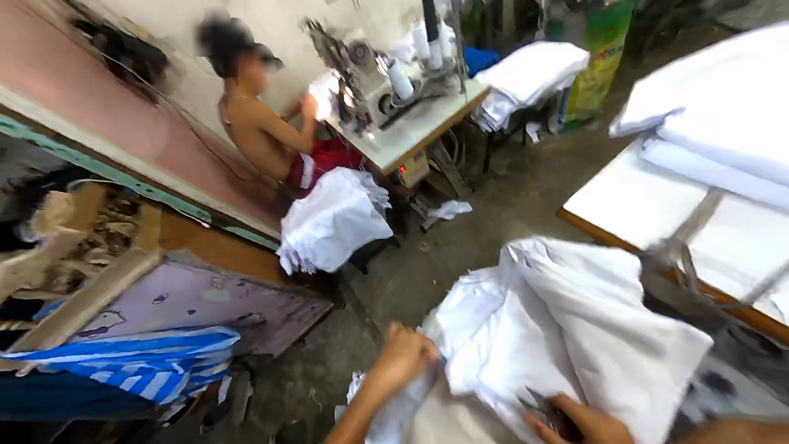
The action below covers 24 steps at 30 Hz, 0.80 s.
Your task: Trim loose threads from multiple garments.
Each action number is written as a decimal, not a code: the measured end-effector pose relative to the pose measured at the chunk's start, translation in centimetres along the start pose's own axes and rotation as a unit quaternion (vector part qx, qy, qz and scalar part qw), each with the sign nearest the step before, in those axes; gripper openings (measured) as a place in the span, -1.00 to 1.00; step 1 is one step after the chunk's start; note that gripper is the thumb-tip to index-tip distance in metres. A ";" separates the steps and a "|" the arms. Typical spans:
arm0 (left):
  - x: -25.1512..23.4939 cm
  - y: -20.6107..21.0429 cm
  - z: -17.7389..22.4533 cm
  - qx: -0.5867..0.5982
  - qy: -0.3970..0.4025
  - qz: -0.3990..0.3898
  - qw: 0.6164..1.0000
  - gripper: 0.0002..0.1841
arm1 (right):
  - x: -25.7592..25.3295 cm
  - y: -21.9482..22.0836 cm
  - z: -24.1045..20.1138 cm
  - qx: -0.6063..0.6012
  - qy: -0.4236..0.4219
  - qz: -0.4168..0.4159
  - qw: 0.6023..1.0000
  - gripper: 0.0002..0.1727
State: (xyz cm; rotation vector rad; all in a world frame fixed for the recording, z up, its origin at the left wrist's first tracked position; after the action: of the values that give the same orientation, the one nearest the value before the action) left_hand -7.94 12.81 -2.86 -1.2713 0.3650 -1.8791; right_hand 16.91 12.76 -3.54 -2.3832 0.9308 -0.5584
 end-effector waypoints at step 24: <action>1.4 3.3 8.1 0.023 0.298 0.227 0.927 -0.74 | 0.1 -0.4 3.3 -0.279 0.047 0.121 0.952 -0.65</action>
State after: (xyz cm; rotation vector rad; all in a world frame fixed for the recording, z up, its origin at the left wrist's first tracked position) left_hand 0.47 11.33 -0.40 -0.4877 0.8488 -1.8053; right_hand 18.97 14.04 -5.89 -2.6773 1.5694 -0.3432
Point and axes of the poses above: each hand's wrist, its own x-axis away from the middle knuckle, its own y-axis out of the palm, z = x × y, the point moved 10 cm from there along -x, towards the middle knuckle, and after that the axes turned 12 degrees about -z, right-handed, at the moved point
